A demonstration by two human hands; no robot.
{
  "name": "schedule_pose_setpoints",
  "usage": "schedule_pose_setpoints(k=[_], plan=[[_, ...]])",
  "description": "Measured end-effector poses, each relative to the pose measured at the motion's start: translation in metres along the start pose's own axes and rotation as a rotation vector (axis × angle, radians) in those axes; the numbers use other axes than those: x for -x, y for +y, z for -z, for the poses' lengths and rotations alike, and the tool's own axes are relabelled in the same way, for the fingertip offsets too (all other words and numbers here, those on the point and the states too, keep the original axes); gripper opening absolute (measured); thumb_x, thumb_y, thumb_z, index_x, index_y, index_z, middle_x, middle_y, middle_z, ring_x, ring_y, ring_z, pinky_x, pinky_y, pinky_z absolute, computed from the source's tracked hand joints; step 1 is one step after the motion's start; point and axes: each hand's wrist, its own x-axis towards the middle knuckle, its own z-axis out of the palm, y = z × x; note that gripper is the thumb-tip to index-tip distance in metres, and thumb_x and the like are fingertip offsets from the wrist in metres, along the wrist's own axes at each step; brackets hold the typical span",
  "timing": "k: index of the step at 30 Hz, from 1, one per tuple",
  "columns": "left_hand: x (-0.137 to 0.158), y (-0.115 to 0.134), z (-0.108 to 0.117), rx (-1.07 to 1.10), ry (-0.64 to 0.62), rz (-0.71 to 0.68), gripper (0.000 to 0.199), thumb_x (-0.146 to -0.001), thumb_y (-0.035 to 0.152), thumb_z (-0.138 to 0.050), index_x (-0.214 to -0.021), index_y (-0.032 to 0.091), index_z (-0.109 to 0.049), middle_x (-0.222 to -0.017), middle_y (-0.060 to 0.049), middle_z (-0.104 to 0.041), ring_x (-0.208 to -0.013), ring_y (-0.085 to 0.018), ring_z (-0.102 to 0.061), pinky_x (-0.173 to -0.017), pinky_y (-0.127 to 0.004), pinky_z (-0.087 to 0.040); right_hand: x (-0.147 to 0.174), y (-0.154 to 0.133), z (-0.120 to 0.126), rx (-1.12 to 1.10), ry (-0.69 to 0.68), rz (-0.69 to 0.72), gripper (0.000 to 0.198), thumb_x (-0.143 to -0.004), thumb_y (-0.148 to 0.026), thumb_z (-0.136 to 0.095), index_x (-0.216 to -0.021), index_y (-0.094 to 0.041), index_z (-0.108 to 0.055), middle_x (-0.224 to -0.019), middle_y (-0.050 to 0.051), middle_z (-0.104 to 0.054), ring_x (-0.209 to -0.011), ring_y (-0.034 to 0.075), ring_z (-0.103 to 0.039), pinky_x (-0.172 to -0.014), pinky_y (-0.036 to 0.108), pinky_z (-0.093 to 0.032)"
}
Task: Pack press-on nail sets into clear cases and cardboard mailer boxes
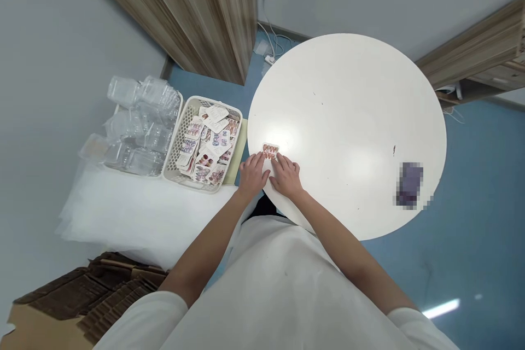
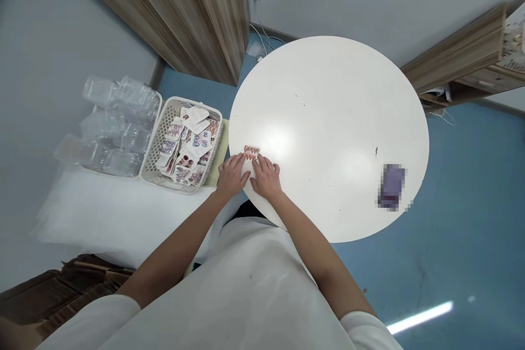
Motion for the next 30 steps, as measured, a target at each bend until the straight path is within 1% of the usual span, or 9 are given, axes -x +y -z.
schedule_pose_setpoints(k=[6,10,14,16,18,20,22,26,30], plan=[[0.011,0.006,-0.004,0.017,0.043,0.047,0.057,-0.084,0.038,-0.034,-0.135,0.016,-0.019,-0.141,-0.011,-0.023,-0.126,-0.027,-0.025,-0.095,-0.04,-0.026,0.01,0.002,0.002,-0.092,0.026,0.007,0.062,-0.077,-0.034,-0.045,-0.132,-0.018,-0.023,-0.14,0.013,-0.02,-0.125,0.027,-0.022,-0.094,0.042,-0.023],[0.033,0.019,-0.009,0.065,0.09,0.09,0.056,-0.083,0.037,-0.036,-0.133,0.014,-0.023,-0.138,-0.014,-0.029,-0.125,-0.027,-0.028,-0.095,-0.04,-0.028,0.026,0.007,0.007,-0.14,0.034,0.025,0.058,-0.078,-0.032,-0.043,-0.131,-0.017,-0.025,-0.138,0.014,-0.024,-0.123,0.027,-0.027,-0.093,0.042,-0.028],[0.068,0.04,-0.019,0.081,0.106,0.128,0.051,-0.082,0.033,-0.038,-0.129,0.016,-0.028,-0.134,-0.014,-0.036,-0.123,-0.026,-0.031,-0.093,-0.041,-0.031,0.05,0.017,0.011,-0.187,0.008,0.105,0.054,-0.078,-0.027,-0.042,-0.129,-0.019,-0.029,-0.136,0.013,-0.029,-0.122,0.027,-0.03,-0.093,0.044,-0.031],[0.088,0.052,-0.025,0.096,0.075,0.158,0.05,-0.082,0.032,-0.039,-0.129,0.016,-0.029,-0.131,-0.014,-0.039,-0.121,-0.026,-0.034,-0.091,-0.04,-0.033,0.066,0.022,0.012,-0.242,0.0,0.142,0.053,-0.077,-0.026,-0.043,-0.128,-0.02,-0.031,-0.134,0.012,-0.032,-0.121,0.026,-0.032,-0.093,0.044,-0.033],[0.108,0.065,-0.032,0.135,-0.007,0.134,0.053,-0.081,0.03,-0.04,-0.13,0.017,-0.025,-0.129,-0.013,-0.041,-0.117,-0.024,-0.04,-0.087,-0.038,-0.037,0.084,0.026,0.014,-0.341,-0.036,0.167,0.052,-0.077,-0.026,-0.043,-0.127,-0.02,-0.032,-0.13,0.011,-0.037,-0.116,0.023,-0.039,-0.09,0.04,-0.038],[0.126,0.075,-0.037,0.19,-0.081,0.083,0.057,-0.08,0.03,-0.042,-0.132,0.018,-0.022,-0.128,-0.012,-0.043,-0.114,-0.024,-0.044,-0.083,-0.036,-0.041,0.101,0.026,0.015,-0.439,-0.099,0.187,0.051,-0.078,-0.026,-0.043,-0.127,-0.022,-0.031,-0.124,0.01,-0.042,-0.102,0.019,-0.051,-0.082,0.036,-0.044],[0.14,0.081,-0.038,0.247,-0.108,0.075,0.059,-0.08,0.031,-0.042,-0.133,0.02,-0.02,-0.125,-0.011,-0.046,-0.109,-0.023,-0.048,-0.079,-0.034,-0.043,0.114,0.022,0.016,-0.487,-0.161,0.222,0.049,-0.078,-0.025,-0.044,-0.126,-0.023,-0.033,-0.118,0.008,-0.047,-0.087,0.016,-0.057,-0.075,0.034,-0.047],[0.158,0.074,-0.024,0.276,-0.026,0.167,0.057,-0.081,0.034,-0.041,-0.133,0.022,-0.021,-0.125,-0.01,-0.046,-0.109,-0.023,-0.049,-0.08,-0.035,-0.044,0.122,0.001,0.018,-0.472,-0.247,0.356,0.043,-0.078,-0.025,-0.047,-0.12,-0.024,-0.041,-0.109,0.006,-0.054,-0.08,0.015,-0.058,-0.07,0.032,-0.049],[0.177,0.046,0.001,0.253,0.109,0.231,0.056,-0.08,0.038,-0.042,-0.131,0.021,-0.026,-0.127,-0.009,-0.045,-0.112,-0.023,-0.047,-0.084,-0.034,-0.042,0.105,-0.033,0.014,-0.451,-0.232,0.439,0.038,-0.077,-0.026,-0.05,-0.114,-0.022,-0.047,-0.106,0.006,-0.057,-0.079,0.015,-0.059,-0.07,0.031,-0.049]])
